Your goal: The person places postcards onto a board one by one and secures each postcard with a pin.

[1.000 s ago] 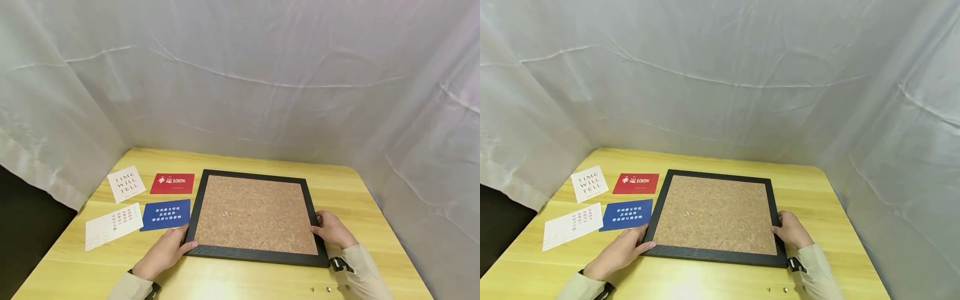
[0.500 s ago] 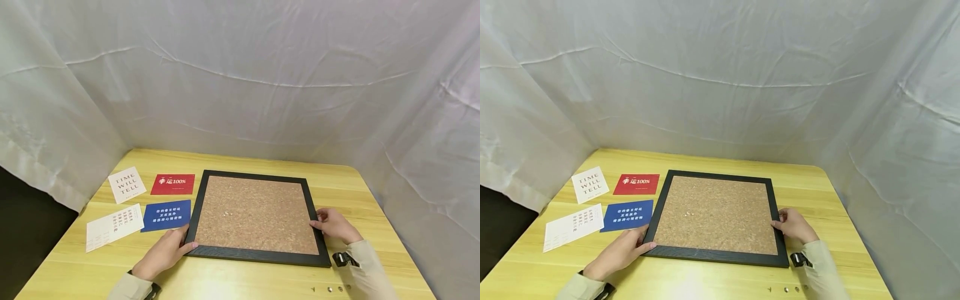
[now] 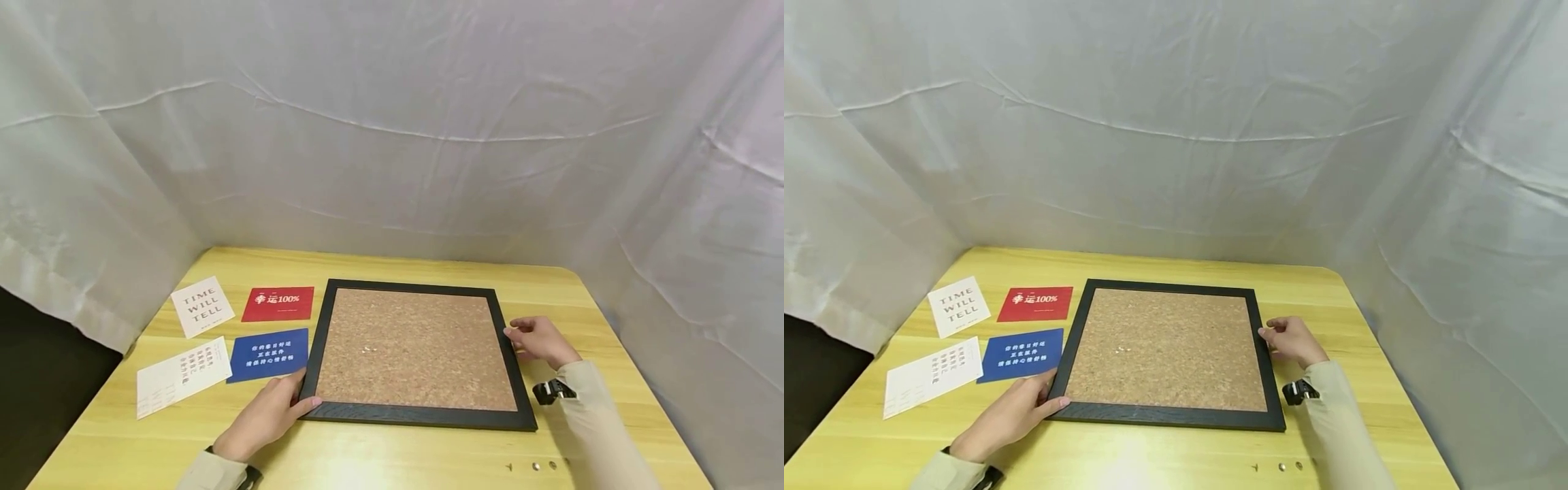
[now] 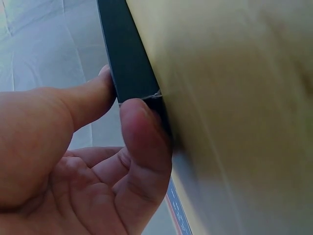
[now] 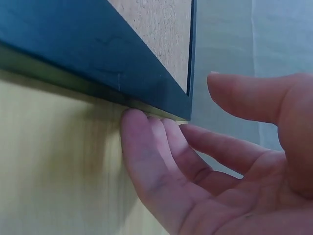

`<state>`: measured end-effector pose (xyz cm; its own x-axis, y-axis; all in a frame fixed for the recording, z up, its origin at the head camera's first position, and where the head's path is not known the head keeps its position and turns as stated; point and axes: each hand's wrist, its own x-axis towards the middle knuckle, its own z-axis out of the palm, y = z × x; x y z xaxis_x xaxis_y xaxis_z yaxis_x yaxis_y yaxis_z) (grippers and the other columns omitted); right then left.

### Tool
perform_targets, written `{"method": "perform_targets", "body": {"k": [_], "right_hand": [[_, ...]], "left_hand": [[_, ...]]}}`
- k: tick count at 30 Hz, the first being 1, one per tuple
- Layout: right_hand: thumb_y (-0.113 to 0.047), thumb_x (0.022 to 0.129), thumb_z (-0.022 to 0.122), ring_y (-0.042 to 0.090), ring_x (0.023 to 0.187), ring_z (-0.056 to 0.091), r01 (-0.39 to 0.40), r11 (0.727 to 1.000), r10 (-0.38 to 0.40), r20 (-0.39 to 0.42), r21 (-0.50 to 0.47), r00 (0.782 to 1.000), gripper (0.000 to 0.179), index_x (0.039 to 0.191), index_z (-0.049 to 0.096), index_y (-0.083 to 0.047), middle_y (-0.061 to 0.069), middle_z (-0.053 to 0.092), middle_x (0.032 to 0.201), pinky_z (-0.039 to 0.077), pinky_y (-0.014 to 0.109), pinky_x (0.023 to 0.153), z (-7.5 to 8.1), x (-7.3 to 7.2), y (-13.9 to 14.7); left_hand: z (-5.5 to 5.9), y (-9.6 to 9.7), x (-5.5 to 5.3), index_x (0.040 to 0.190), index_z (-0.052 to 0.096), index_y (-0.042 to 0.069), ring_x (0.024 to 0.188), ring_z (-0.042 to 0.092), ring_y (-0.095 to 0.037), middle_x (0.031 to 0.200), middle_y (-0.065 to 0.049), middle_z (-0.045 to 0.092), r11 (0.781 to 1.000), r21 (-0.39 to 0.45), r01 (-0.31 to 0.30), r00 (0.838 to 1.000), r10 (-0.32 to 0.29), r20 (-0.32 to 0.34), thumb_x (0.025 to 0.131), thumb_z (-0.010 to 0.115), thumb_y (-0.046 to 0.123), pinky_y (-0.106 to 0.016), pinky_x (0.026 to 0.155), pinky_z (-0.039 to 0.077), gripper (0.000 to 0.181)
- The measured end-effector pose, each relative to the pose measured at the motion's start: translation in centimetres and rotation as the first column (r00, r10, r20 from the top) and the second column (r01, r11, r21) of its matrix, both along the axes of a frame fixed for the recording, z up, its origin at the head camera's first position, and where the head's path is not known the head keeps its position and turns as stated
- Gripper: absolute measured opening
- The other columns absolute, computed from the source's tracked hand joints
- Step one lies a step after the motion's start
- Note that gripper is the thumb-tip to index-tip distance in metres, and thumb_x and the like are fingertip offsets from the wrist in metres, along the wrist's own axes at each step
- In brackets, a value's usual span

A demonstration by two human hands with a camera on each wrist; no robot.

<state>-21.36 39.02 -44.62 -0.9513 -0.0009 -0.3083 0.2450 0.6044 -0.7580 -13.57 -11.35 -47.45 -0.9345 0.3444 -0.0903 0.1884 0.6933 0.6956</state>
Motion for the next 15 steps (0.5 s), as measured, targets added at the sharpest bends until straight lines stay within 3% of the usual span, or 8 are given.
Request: {"method": "perform_targets", "body": {"k": [8,15], "right_hand": [[-0.019,0.106,0.056,0.020,0.096,0.069,0.043,0.999,-0.043,0.033,-0.009,0.999,0.055,0.146,0.044,0.017,0.035,0.060,0.134,0.063,0.041,0.082,-0.40,-1.10,-0.03],[-0.016,0.106,0.057,0.013,0.080,0.067,0.028,0.999,-0.029,0.032,0.014,0.999,0.048,0.140,0.051,0.018,0.023,0.071,0.106,0.063,0.039,0.074,-0.46,-0.60,-0.08]], "left_hand": [[-0.11,-0.24,0.17,0.144,0.056,0.005,0.101,0.067,-0.008,0.125,-0.004,0.074,1.000,-0.006,-0.009,1.000,0.009,-0.018,0.099,0.070,0.026,-0.041,0.096,0.057,0.052],[0.01,0.10,0.09,0.144,0.055,0.002,0.103,0.067,-0.010,0.128,-0.007,0.073,1.000,-0.012,0.001,1.000,-0.001,-0.019,0.098,0.071,0.025,-0.042,0.097,0.057,0.054]]}}
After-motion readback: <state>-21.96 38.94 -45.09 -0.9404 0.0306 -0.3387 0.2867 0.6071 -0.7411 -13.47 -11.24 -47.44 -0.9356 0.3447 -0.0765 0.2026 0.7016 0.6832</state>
